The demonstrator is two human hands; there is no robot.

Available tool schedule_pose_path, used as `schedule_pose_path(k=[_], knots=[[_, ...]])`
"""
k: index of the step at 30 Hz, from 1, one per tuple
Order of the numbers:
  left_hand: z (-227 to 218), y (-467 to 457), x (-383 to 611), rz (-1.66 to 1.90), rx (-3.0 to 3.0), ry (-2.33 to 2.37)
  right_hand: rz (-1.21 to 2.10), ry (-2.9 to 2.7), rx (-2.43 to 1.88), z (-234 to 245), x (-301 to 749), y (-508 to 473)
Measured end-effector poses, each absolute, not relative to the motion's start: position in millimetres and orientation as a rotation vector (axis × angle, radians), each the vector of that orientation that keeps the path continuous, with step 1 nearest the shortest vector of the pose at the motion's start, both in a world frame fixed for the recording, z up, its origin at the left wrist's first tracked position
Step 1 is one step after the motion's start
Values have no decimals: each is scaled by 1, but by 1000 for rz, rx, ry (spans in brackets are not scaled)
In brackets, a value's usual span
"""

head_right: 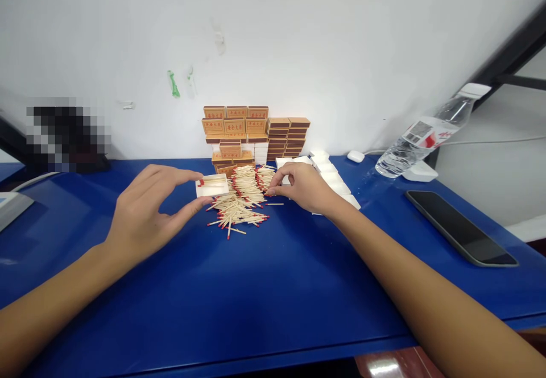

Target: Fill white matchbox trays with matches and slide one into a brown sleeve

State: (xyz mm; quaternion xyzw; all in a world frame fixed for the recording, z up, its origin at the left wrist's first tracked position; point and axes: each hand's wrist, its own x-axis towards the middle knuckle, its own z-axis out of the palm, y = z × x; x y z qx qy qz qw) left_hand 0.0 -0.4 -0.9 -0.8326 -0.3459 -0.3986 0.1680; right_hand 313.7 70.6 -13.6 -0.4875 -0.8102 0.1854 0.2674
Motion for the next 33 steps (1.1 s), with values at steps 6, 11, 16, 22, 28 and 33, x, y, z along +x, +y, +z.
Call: schedule_pose_path(k=[6,11,16,22,28,33], knots=[[-1,0,-1,-1135,-2372,-1001,441,-2290,-1162,-8,301,57],[-1,-1,-1,-1118,-2373,-993,402,-2395,-1110,-15,283,45],[0,-1,0,-1133,-2365,-983,381,-2450,-1055,-21,281,47],[1,-2,0,-1131,-2374,-996,405,-2521,-1023,-19,281,47],[0,-1,0,-1139,-2373,-993,609,-2409,-1083,-13,286,48],[0,-1,-1,-1142,-2373,-985,706,-2200,-1211,-4,299,56]])
